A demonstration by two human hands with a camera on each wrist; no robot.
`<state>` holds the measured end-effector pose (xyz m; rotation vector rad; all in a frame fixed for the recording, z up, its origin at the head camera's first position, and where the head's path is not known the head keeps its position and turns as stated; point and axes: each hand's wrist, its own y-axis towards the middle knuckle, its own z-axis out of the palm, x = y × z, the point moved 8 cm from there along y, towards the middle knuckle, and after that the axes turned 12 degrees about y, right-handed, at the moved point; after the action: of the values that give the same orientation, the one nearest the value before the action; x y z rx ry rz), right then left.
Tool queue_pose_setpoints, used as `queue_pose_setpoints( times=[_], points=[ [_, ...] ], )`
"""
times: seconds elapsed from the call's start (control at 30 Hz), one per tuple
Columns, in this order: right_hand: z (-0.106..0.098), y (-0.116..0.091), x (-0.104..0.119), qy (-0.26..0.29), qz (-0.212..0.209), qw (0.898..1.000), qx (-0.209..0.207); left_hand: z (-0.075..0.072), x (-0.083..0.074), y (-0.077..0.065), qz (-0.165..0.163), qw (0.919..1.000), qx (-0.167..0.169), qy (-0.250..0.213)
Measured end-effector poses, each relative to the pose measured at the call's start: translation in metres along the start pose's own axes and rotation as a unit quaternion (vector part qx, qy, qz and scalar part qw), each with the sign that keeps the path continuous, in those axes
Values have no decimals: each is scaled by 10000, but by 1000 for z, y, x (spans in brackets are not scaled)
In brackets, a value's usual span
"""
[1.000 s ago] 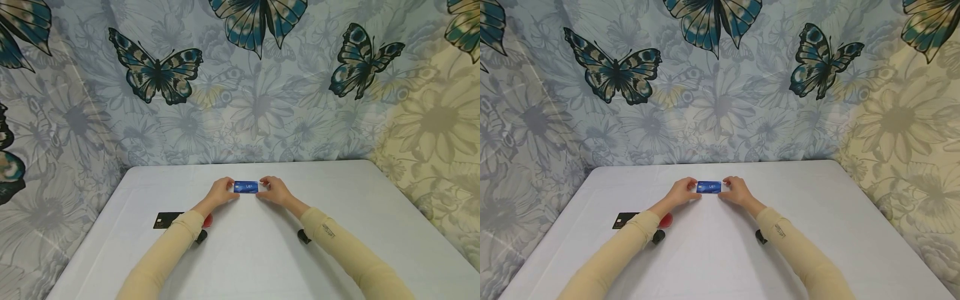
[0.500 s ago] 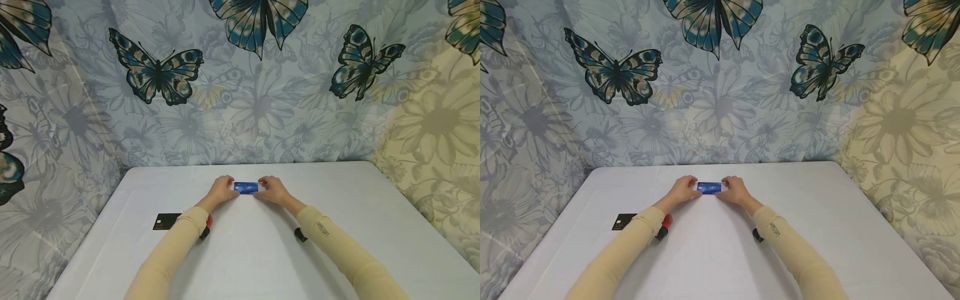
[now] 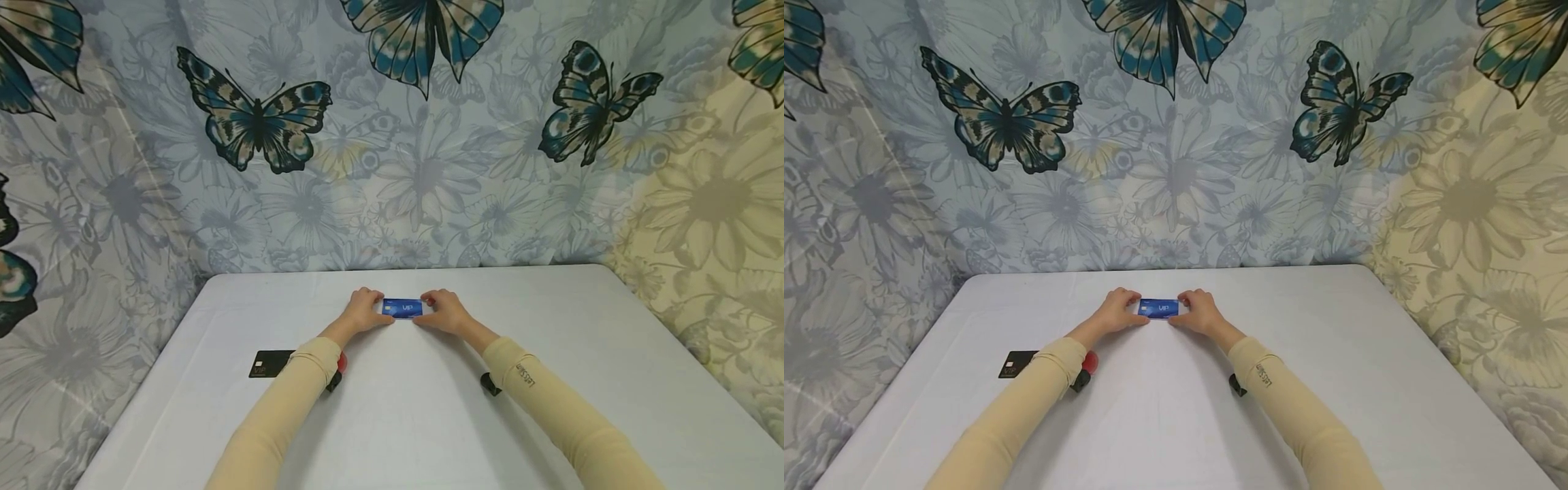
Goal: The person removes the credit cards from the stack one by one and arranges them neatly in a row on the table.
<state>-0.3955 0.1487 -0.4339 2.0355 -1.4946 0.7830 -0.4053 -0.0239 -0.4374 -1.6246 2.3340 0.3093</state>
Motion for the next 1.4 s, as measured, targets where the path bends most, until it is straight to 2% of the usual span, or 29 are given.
queue_pose_setpoints(
  times=[0.27,0.73,0.93,1.13,1.4],
  points=[
    [-2,2,1,-37,-49,10000,-5,-5,-3,-3,26,10000,55,-42],
    [0,-1,3,-37,-220,9997,-25,-2,2,-1,-26,9998,86,-184],
    [-1,-3,1,-42,-296,9995,-92,-2,0,1,134,9998,5,-164],
    [-3,-5,4,174,-314,9992,-159,-4,-1,1,305,9992,-151,-223],
    [-5,-10,7,528,-182,9979,-317,-9,-3,-3,335,9968,-426,-592]
  ],
)
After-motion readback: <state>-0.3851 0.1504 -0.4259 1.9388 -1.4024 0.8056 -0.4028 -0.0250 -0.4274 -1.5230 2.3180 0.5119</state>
